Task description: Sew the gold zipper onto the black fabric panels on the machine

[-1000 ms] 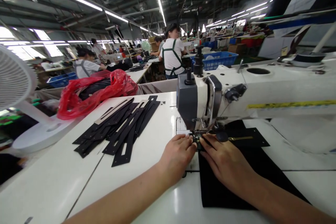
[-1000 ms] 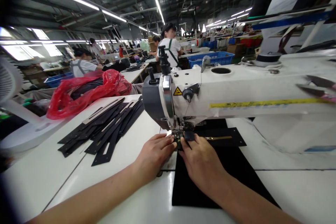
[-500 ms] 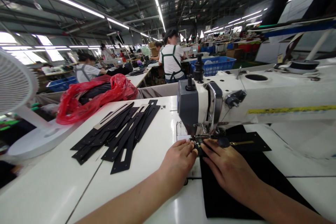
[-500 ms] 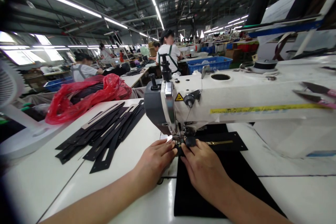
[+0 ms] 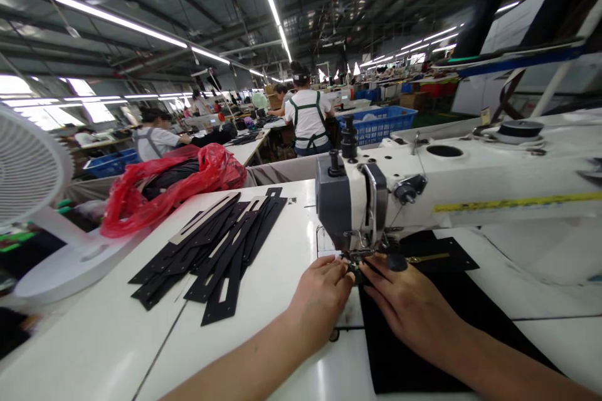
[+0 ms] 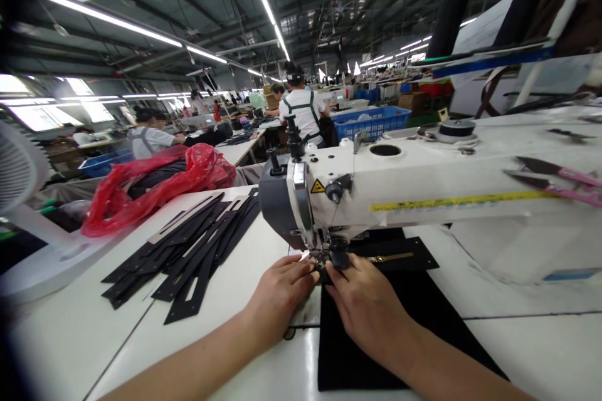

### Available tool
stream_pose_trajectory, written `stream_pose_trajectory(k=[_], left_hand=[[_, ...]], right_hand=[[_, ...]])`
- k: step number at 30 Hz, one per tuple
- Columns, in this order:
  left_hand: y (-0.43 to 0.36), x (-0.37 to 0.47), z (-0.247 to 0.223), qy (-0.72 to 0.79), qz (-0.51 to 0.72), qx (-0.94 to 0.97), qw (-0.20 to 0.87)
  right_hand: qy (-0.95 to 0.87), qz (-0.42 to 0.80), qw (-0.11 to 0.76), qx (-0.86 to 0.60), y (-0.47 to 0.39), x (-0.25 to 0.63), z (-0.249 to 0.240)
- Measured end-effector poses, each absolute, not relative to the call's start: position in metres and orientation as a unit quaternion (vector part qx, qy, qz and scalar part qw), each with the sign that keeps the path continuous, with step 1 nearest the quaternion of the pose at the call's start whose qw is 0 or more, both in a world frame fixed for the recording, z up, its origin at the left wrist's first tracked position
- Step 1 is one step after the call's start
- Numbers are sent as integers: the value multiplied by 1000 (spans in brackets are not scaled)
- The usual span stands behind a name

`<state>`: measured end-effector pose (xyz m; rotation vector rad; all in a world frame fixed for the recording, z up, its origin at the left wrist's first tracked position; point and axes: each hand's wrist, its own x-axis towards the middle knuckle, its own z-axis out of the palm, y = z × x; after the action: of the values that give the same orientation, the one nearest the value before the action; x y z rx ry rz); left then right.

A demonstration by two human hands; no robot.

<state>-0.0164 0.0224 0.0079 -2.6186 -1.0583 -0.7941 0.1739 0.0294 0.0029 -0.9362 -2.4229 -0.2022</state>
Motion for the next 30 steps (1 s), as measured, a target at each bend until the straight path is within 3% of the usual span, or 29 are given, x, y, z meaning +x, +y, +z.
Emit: stream_pose_trajectory(k=[12,30], left_hand=[[28,-19,6,-367,-270,-886,86],[33,-22,7,-375,-265,-886,67]], right_hand=[[-899,-69,229,-366,35,172,0],[-895,-44,244,-371,36,172,5]])
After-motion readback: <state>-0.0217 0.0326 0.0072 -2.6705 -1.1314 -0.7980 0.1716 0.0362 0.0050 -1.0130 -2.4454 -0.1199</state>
